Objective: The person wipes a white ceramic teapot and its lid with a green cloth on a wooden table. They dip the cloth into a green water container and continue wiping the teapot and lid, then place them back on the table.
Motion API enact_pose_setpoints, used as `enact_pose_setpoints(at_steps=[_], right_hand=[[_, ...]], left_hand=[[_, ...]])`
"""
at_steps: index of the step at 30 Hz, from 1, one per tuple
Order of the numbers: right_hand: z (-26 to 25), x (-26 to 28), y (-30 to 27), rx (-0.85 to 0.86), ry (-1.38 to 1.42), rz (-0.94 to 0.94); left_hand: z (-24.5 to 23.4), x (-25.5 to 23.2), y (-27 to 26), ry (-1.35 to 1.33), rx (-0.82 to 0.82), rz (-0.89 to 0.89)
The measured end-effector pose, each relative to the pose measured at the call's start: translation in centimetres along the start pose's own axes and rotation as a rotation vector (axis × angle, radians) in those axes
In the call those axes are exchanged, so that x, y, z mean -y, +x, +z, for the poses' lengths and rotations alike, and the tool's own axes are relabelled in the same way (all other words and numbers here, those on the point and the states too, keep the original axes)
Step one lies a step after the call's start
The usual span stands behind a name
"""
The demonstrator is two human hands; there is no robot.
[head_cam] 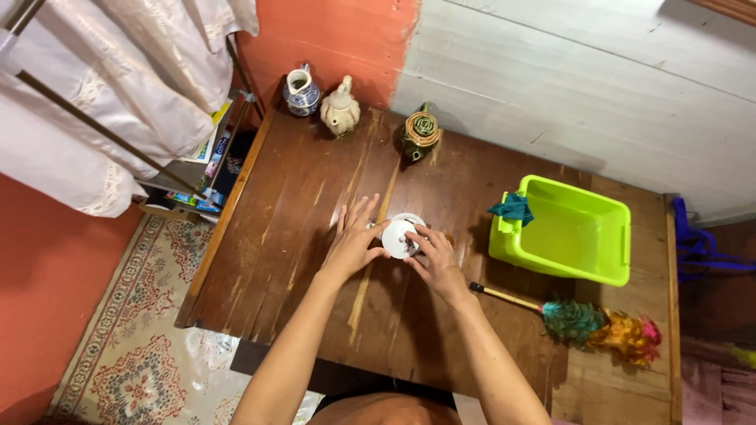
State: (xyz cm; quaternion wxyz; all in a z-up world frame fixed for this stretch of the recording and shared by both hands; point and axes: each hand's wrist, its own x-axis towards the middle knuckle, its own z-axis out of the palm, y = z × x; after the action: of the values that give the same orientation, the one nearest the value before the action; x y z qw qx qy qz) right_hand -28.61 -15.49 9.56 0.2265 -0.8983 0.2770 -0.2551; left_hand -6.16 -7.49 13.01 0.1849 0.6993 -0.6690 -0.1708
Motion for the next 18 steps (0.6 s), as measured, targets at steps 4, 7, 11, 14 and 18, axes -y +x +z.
enact_pose_setpoints(at_steps=[4,7,11,14,18], right_hand=[[-0.9,-3.0,0.8,0.079,0.005,0.029],[-0.7,-4.7,1.2,0.128,0.027,0.055],[-0.7,-5.5,1.7,0.169,0.093,0.05],[-0.1,-5.8,0.5,0.179,0.153,0.042],[0.0,-6.8,1.3,0.16,0.137,0.0]], left_hand=[[2.4,-0.5,2.1,-0.026,0.005,-0.066],[3.6,-0.6,2.9,-0.022,0.022,-0.124],[4.6,-0.7,3.2,-0.003,0.043,-0.175],[5.4,-0.8,2.4,-0.021,0.069,-0.199],[6.5,0.9,3.5,-0.1,0.109,-0.204]])
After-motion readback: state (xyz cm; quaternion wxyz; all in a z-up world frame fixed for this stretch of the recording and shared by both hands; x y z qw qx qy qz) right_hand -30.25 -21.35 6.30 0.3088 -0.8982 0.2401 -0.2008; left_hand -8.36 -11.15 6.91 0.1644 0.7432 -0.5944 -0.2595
